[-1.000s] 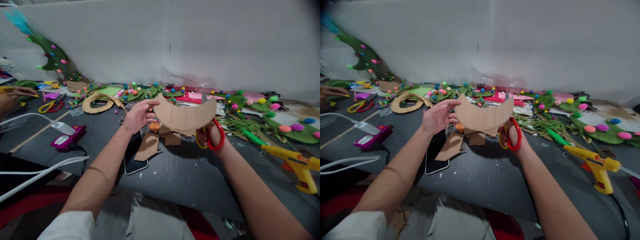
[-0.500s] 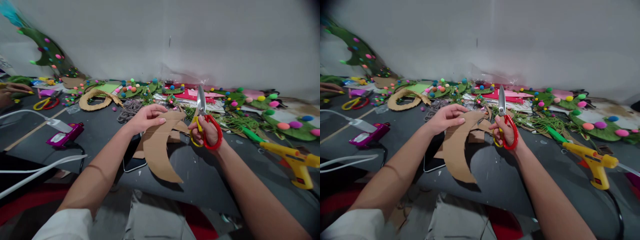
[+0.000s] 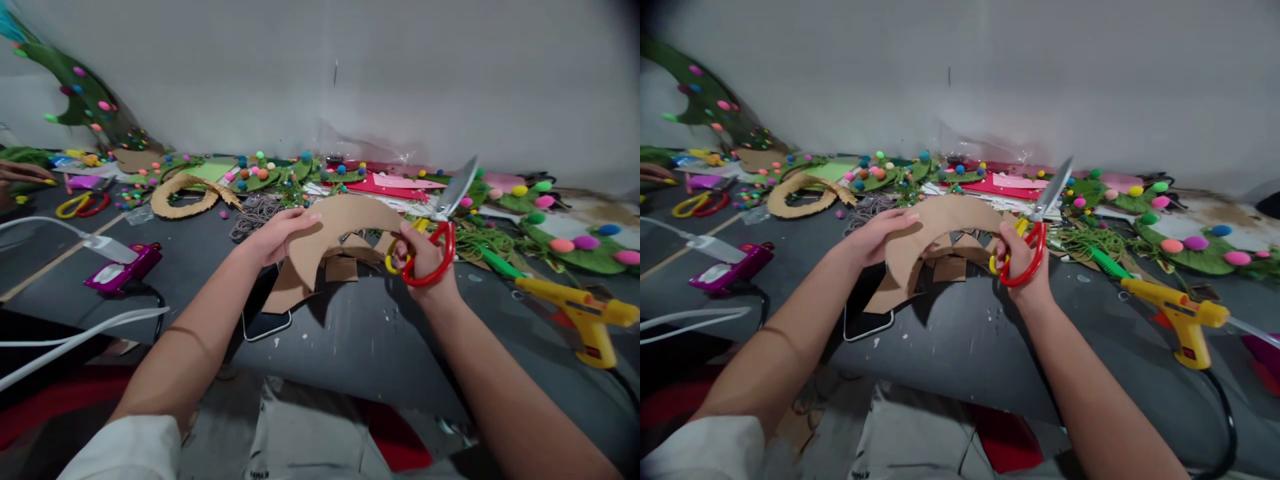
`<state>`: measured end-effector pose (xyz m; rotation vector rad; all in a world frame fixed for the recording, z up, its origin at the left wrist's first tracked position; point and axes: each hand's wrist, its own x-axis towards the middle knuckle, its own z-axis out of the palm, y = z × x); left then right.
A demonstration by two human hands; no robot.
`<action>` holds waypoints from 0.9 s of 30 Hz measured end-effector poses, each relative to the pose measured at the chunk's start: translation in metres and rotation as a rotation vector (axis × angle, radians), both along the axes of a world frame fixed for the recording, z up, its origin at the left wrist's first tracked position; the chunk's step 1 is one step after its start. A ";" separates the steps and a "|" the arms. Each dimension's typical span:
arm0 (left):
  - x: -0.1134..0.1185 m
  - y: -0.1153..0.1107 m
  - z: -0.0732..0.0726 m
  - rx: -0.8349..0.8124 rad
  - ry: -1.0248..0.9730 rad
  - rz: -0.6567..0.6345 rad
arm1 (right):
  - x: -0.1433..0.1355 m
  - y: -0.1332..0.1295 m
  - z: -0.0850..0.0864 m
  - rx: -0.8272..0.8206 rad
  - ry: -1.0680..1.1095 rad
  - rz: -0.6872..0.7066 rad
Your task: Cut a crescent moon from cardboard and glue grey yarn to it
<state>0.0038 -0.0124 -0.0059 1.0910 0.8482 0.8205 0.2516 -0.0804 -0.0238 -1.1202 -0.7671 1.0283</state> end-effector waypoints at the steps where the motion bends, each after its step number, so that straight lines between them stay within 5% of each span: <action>1: 0.000 0.000 0.000 -0.022 -0.035 -0.008 | 0.003 0.002 -0.001 0.016 0.017 -0.056; 12: 0.005 0.003 -0.002 0.043 -0.127 0.254 | 0.010 0.004 -0.002 -0.090 -0.135 -0.006; 20: 0.012 -0.001 -0.001 0.025 -0.321 0.177 | 0.005 -0.007 -0.025 -0.047 -0.887 0.213; 27: 0.016 -0.006 -0.003 0.013 -0.352 0.078 | -0.004 -0.013 -0.022 -0.078 -1.134 0.236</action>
